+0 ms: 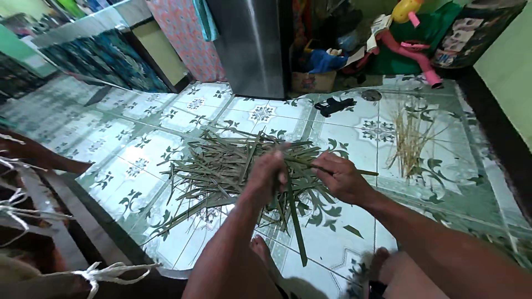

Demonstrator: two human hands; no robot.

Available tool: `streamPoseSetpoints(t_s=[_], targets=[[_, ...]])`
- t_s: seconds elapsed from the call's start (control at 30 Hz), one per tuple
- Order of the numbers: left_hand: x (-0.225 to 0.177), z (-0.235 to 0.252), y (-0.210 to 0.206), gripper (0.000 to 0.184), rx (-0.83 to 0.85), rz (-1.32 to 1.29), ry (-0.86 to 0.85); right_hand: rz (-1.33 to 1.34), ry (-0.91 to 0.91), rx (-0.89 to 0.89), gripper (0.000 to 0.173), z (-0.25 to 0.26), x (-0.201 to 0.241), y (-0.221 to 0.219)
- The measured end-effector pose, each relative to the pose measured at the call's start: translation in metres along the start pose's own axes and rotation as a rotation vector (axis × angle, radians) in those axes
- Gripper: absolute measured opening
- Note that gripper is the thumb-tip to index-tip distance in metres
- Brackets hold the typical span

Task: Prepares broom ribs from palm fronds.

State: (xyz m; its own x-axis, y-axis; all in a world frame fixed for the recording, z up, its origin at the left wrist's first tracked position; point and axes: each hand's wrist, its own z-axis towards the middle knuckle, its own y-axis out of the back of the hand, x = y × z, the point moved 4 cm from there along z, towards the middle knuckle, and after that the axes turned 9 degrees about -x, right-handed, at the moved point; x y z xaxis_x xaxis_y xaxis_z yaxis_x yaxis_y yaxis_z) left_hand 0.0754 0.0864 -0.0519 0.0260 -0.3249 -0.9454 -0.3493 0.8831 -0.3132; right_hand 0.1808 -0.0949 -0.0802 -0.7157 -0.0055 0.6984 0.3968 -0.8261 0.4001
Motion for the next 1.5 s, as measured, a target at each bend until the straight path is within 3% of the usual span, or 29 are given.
streamPoseSetpoints(t_s=[0.1, 0.23, 0.33, 0.43, 0.53, 0.6, 0.67, 0.73, 0.8, 0.93, 1.03, 1.1, 1.23, 1.3, 1.43, 1.5], targets=[[-0.018, -0.006, 0.003, 0.039, 0.031, -0.027, -0.039, 0.033, 0.015, 0.010, 0.028, 0.000, -0.001, 0.006], [-0.076, -0.014, 0.081, 0.037, -0.160, -0.210, -0.356, -0.015, 0.078, 0.027, 0.027, -0.011, -0.013, 0.022], [-0.085, -0.016, 0.108, 0.043, -0.228, -0.305, -0.447, -0.019, 0.008, 0.066, 0.029, -0.016, -0.021, 0.029], [-0.061, -0.009, 0.074, 0.035, -0.142, -0.215, -0.324, 0.095, -0.234, 0.252, 0.033, -0.010, -0.012, 0.020], [-0.027, -0.005, 0.022, 0.040, 0.011, -0.203, -0.149, 0.487, -0.626, 0.353, 0.032, -0.006, 0.001, 0.001], [-0.007, -0.005, 0.001, 0.046, 0.022, -0.222, -0.071, 0.670, -0.721, 0.348, 0.034, -0.004, 0.005, -0.007], [0.004, -0.005, -0.010, 0.048, 0.005, -0.080, -0.035, 0.722, -0.758, 0.349, 0.033, -0.003, 0.006, -0.008], [0.008, -0.006, -0.017, 0.049, 0.058, 0.222, 0.010, 0.720, -0.782, 0.402, 0.030, -0.006, 0.005, -0.010], [0.008, -0.008, -0.019, 0.043, 0.126, 0.333, 0.053, 0.715, -0.796, 0.501, 0.029, -0.012, 0.006, -0.010], [-0.027, -0.007, 0.013, 0.038, 0.049, 0.109, -0.092, 0.725, -0.718, 0.699, 0.036, -0.024, 0.002, -0.006], [-0.047, -0.003, 0.045, 0.039, -0.003, -0.093, -0.197, 0.710, -0.686, 0.730, 0.037, -0.027, -0.002, 0.002], [-0.039, -0.001, 0.046, 0.041, 0.004, -0.084, -0.150, 0.703, -0.691, 0.726, 0.036, -0.028, -0.002, 0.003], [0.006, -0.011, -0.007, 0.040, 0.201, 0.240, 0.093, 0.710, -0.736, 0.696, 0.031, -0.027, 0.001, -0.001], [0.004, -0.012, -0.013, 0.039, 0.241, 0.240, 0.123, 0.694, -0.726, 0.713, 0.030, -0.025, 0.001, 0.004], [-0.047, -0.006, 0.049, 0.037, 0.055, -0.013, -0.122, 0.616, -0.629, 0.813, 0.036, -0.027, -0.014, 0.027], [-0.065, -0.004, 0.086, 0.037, -0.158, -0.097, -0.226, 0.555, -0.603, 0.808, 0.037, -0.026, -0.021, 0.045]])
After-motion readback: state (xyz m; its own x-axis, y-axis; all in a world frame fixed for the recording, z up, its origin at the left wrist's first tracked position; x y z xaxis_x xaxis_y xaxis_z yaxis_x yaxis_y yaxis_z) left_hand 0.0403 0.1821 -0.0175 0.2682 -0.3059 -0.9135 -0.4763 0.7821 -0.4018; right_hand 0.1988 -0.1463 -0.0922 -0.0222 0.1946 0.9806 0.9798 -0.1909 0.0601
